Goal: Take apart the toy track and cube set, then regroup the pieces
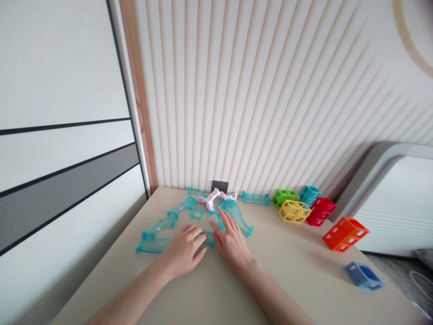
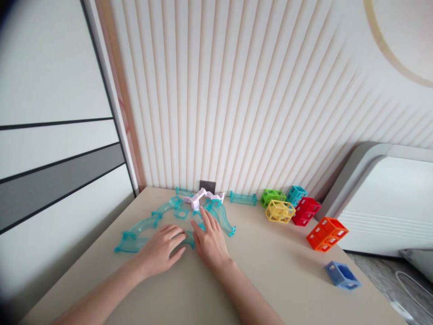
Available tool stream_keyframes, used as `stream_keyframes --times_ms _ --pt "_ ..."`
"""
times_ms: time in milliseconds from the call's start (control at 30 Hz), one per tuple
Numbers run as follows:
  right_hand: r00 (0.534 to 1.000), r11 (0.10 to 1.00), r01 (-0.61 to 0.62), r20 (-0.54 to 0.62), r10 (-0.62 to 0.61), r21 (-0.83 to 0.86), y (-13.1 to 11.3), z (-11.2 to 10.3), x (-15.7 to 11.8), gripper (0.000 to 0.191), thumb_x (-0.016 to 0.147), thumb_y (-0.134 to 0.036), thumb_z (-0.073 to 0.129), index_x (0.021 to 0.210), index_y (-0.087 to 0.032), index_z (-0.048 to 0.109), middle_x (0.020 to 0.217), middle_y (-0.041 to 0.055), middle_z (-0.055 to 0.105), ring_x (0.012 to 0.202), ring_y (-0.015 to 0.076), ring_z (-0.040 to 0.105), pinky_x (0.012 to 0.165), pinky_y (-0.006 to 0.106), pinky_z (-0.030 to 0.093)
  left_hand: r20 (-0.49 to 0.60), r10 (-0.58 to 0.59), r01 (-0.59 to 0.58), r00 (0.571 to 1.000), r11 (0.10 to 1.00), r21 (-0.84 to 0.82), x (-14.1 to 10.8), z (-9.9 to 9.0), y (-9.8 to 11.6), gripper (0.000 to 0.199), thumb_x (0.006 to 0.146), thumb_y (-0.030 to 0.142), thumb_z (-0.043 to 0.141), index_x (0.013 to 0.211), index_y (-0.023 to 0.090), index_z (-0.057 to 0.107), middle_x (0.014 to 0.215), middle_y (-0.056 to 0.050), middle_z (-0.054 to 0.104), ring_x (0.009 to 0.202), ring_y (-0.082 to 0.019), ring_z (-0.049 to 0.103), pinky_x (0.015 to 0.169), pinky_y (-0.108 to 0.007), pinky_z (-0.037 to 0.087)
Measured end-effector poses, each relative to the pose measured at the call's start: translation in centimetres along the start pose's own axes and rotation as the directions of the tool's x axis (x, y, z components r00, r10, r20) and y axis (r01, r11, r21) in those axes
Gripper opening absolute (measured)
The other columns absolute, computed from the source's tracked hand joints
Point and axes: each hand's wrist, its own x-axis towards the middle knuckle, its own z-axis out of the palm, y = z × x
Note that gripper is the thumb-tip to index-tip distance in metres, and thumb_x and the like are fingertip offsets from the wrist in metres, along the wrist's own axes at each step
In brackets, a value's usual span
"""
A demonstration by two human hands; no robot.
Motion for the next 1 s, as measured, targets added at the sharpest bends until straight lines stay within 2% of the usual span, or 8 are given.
stream_keyframes --times_ms 133,267,400,500,633,800,1000 --pt "0.997 0.999 -0.018 0.068 0.02 -0.038 0.5 1.2 0.0 0.04 0.095 -0.007 0.053 0.132 -0.017 0.065 0.149 0.0189 0.055 0.136 0.0341 0.053 0.103 0.051 0.054 0.036 0.0 0.0 0.999 1.0 -0.005 -0.2 0.0 0.0 0.016 0.093 0.025 0.058 0.105 0.02 0.068 0.1 -0.008 0.068 0.098 -0.028 0.063 0.092 -0.046 0.049" --pt "0.996 0.998 -0.05 0.078 0.053 -0.043 1.0 1.4 -0.7 0.042 0.095 -0.005 0.052 0.134 -0.014 0.063 0.138 0.0188 0.063 0.125 0.0323 0.062 0.099 0.049 0.057 0.046 0.002 -0.001 0.999 1.0 -0.023 -0.2 0.0 0.0 0.017 0.094 0.027 0.058 0.106 0.02 0.068 0.101 -0.007 0.067 0.099 -0.028 0.062 0.093 -0.046 0.048" --pt "0.992 0.995 -0.1 0.077 0.099 0.011 1.3 1.3 -1.2 0.035 0.095 -0.005 0.054 0.125 -0.015 0.069 0.136 0.0182 0.062 0.115 0.029 0.067 0.095 0.043 0.059 0.049 0.001 0.0 0.999 1.0 -0.03 -0.1 0.0 -0.1 0.017 0.094 0.027 0.058 0.106 0.02 0.068 0.101 -0.007 0.067 0.099 -0.027 0.062 0.093 -0.045 0.048" --pt "0.99 0.994 -0.112 0.088 0.11 0.019 1.3 0.9 -1.3 0.032 0.096 -0.008 0.056 0.121 -0.018 0.071 0.138 0.0167 0.062 0.112 0.0285 0.068 0.093 0.043 0.059 0.051 0.0 0.002 0.999 1.0 -0.026 -0.2 0.0 0.0 0.018 0.094 0.028 0.059 0.107 0.02 0.067 0.101 -0.007 0.067 0.098 -0.027 0.062 0.093 -0.044 0.048" --pt "0.984 0.993 -0.114 0.138 0.114 -0.004 1.1 0.3 -1.1 0.036 0.097 -0.012 0.058 0.129 -0.023 0.068 0.133 0.0121 0.069 0.114 0.0299 0.066 0.092 0.047 0.056 0.054 0.003 -0.001 0.999 1.0 -0.025 -0.2 0.0 0.0 0.018 0.094 0.028 0.058 0.107 0.02 0.068 0.102 -0.007 0.068 0.1 -0.028 0.063 0.093 -0.044 0.049" --pt "0.978 0.991 -0.123 0.174 0.112 0.053 0.9 -0.1 -0.9 0.037 0.098 -0.013 0.058 0.133 -0.024 0.065 0.125 0.008 0.074 0.115 0.0284 0.065 0.094 0.045 0.051 0.044 0.006 -0.004 0.999 0.999 -0.031 -0.1 0.0 0.0 0.017 0.094 0.027 0.059 0.107 0.021 0.068 0.103 -0.007 0.068 0.1 -0.027 0.063 0.093 -0.044 0.049" --pt "0.975 0.992 -0.124 0.189 0.118 0.019 0.9 -0.2 -0.8 0.03 0.098 -0.014 0.061 0.124 -0.026 0.071 0.114 0.0059 0.077 0.104 0.0256 0.067 0.087 0.039 0.049 0.047 0.008 -0.007 0.999 1.0 -0.025 -0.2 0.0 -0.1 0.017 0.094 0.026 0.059 0.107 0.021 0.068 0.102 -0.007 0.068 0.099 -0.027 0.063 0.093 -0.044 0.049"
